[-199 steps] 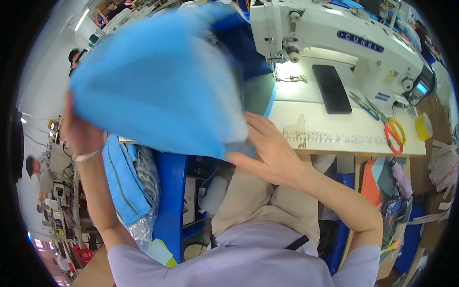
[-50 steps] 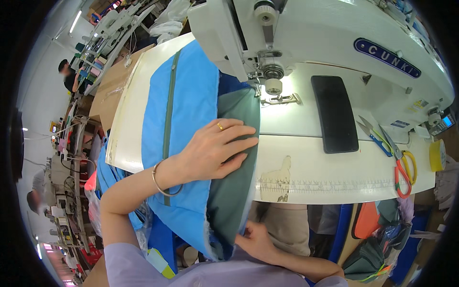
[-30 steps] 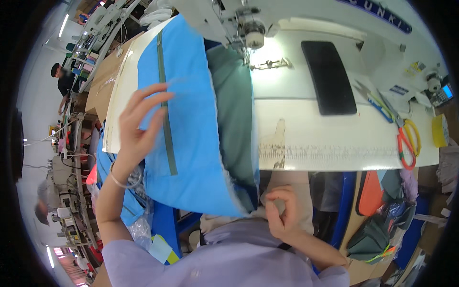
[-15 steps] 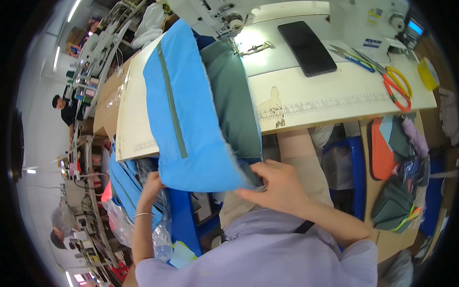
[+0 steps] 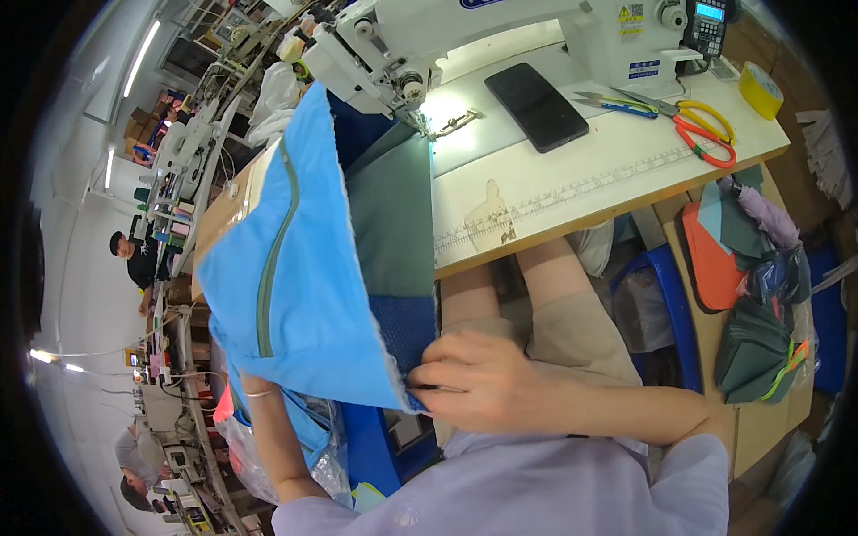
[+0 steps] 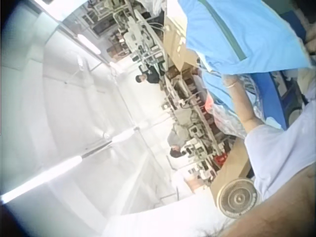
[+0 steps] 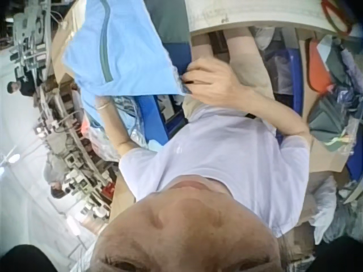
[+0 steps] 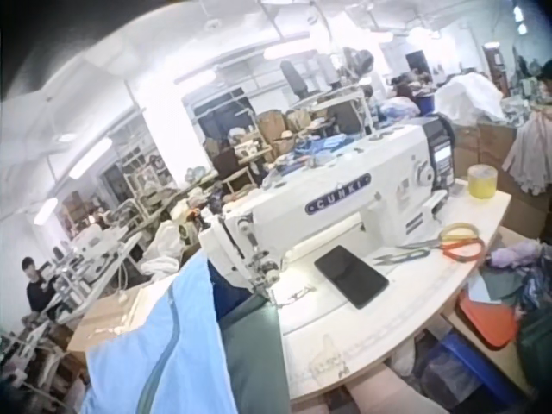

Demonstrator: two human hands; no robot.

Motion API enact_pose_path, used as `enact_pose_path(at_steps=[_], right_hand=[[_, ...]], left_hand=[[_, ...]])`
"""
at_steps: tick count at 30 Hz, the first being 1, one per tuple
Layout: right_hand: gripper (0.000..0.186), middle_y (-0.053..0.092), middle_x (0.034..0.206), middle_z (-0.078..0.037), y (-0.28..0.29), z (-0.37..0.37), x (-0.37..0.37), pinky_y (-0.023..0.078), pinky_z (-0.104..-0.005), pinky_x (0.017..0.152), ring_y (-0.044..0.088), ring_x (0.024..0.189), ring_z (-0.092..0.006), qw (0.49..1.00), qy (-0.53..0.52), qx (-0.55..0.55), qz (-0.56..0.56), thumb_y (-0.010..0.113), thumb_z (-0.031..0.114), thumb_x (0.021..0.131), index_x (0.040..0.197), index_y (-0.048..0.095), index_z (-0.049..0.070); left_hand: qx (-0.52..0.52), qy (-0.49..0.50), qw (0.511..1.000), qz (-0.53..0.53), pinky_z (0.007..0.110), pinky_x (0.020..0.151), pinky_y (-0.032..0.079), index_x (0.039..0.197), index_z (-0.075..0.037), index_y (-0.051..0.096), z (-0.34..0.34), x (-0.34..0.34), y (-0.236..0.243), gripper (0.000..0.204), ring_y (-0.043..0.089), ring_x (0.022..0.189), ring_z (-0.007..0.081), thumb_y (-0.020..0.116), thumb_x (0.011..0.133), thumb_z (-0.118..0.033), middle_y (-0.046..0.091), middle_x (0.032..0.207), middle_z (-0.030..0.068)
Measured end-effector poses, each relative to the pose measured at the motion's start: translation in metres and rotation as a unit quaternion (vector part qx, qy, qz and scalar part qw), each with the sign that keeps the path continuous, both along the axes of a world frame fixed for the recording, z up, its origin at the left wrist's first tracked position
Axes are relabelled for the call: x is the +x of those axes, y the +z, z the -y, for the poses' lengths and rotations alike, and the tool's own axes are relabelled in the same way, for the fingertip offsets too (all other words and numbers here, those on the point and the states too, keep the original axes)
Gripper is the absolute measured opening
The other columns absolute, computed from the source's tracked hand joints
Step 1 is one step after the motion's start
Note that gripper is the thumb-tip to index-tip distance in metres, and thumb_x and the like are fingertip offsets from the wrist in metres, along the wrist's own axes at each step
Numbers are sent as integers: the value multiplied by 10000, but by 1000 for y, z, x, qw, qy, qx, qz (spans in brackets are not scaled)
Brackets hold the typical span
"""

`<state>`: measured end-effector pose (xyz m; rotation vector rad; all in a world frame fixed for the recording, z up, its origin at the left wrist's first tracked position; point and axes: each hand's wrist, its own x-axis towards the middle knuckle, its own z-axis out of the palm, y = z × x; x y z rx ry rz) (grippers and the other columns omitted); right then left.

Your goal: The person sews a blue and green fabric bag using a sewing machine. They align the edges, guide the fabric under the needle, and stitch along the seams, periodically adjusting the bag's position to continue sewing different sections.

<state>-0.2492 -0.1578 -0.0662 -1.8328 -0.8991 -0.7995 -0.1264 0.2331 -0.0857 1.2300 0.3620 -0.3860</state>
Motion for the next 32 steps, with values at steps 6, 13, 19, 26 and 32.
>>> enact_pose_path(at_steps=[6,13,19,26,32], right_hand=[[214,693,980,-42,-47,-37,-12,544,-329,824,633,929,-208,998,-21,-31,-54,714,84,731,939,711,40],[173,710,954,-47,-45,-27,-7,562,-353,852,654,890,-198,995,-24,-85,-36,740,89,733,897,720,34],[209,668,928,-34,-35,-25,-10,554,-293,759,631,867,-184,996,-31,-63,-60,709,88,734,934,697,33],[202,665,917,8,-54,-11,-9,557,-270,677,624,835,-145,992,-22,-37,-120,778,152,734,900,699,69],[195,709,984,-2,-59,1,-5,576,-245,716,662,890,-130,990,-8,-35,-139,780,137,736,911,718,78]], left_hand=[[207,-8,977,43,355,950,575,1355,22,617,-39,20,47,409,690,1114,216,650,983,-143,670,1324,143],[437,-80,739,506,374,996,532,1187,55,707,123,8,121,261,695,1121,291,559,999,-51,705,1267,169],[676,-224,486,506,508,1136,403,1436,-61,553,222,96,31,456,553,1292,433,584,1007,-213,535,1443,294],[707,-220,386,550,584,1152,357,1418,-79,564,231,107,16,466,537,1308,416,632,969,-183,564,1410,251],[519,-356,486,607,556,1187,333,1373,-101,598,224,71,29,525,540,1322,354,736,867,-92,573,1419,152]])
